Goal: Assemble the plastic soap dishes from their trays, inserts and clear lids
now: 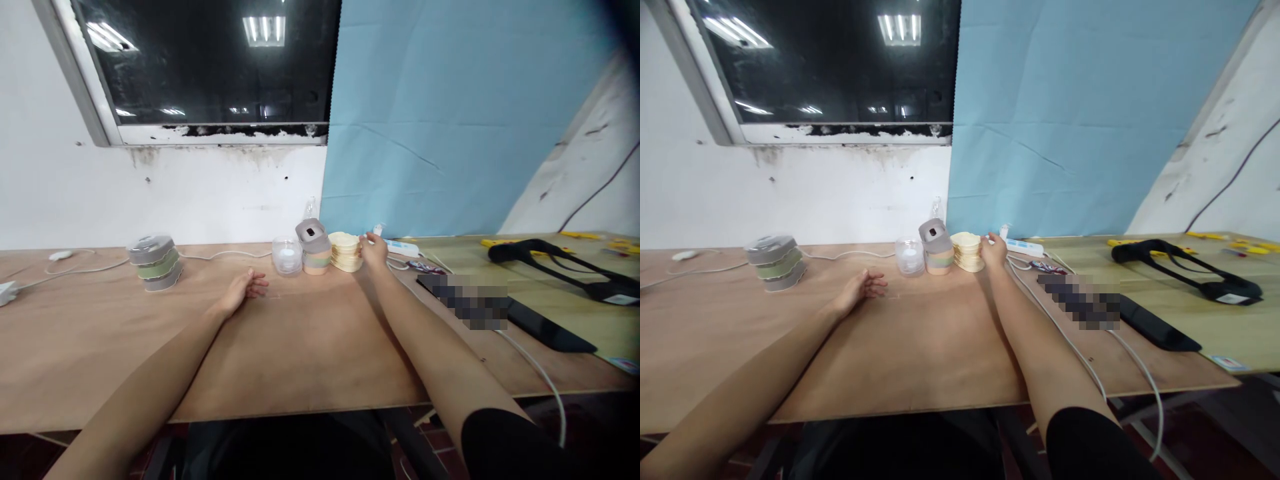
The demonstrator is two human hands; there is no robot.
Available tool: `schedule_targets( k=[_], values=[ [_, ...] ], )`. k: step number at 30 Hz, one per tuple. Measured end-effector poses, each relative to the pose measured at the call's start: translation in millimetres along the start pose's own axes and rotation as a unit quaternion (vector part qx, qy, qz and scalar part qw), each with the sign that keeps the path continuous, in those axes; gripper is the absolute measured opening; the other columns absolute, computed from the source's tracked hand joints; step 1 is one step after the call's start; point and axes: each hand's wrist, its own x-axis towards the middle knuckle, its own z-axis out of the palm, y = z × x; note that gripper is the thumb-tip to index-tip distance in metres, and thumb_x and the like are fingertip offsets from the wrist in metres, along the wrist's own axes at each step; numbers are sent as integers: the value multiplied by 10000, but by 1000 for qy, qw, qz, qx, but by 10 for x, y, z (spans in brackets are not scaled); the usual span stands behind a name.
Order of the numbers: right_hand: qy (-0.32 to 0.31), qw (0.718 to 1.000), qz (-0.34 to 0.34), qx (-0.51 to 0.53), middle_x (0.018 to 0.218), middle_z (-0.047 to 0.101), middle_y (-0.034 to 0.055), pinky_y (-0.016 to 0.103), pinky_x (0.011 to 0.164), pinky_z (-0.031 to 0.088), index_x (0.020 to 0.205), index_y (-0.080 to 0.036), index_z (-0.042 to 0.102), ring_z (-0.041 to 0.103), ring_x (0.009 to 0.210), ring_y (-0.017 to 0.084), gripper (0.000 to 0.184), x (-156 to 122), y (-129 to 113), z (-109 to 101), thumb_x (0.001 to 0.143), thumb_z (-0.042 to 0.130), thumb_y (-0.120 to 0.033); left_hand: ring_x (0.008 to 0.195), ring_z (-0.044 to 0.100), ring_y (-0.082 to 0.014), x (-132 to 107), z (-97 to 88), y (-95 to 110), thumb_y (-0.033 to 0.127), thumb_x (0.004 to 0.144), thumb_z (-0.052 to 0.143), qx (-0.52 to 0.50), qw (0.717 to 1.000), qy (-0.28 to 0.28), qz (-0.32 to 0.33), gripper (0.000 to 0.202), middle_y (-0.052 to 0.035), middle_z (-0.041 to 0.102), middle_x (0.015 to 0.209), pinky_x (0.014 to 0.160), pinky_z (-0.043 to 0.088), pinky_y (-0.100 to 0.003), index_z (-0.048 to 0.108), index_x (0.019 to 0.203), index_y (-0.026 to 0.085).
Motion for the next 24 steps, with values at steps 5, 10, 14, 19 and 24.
schedule_targets(
  k=[5,10,14,19,24],
  values=[
    [81,996,-22,-26,1015,651,121,419,914,431,1002,-133,645,573,970,236,365,-107,-44,-24,802,522,-411,780,677,-214,19,-21,7,735,778,436,-1,1000,10,4,724,-152,680,1066,686,479,-331,559,1178,143],
    [86,990,-83,-71,971,627,121,408,907,415,998,-135,628,544,954,237,338,-289,6,-111,847,459,-386,797,670,-211,2,-44,69,692,791,462,64,995,75,32,682,-145,680,1051,710,488,-335,554,1168,131],
    [74,990,-85,-88,946,613,115,405,892,414,969,-148,620,533,927,237,311,-361,35,-171,859,439,-375,939,636,-237,-25,-152,243,590,771,567,182,961,174,112,555,-115,675,1064,832,478,-369,590,1105,148],
    [54,988,-101,-100,930,612,112,395,881,413,932,-156,619,532,918,240,281,-374,30,-196,854,437,-355,1112,543,-264,-129,-675,724,483,821,567,348,825,384,227,404,-91,619,1158,976,400,-419,608,1098,192],
    [51,988,-106,-104,927,613,109,382,862,411,919,-162,609,535,901,235,249,-403,-2,-183,852,435,-326,1297,319,-368,-371,-1350,969,428,769,658,434,703,537,171,529,-168,428,1346,1079,196,-552,530,1161,97]
  ],
)
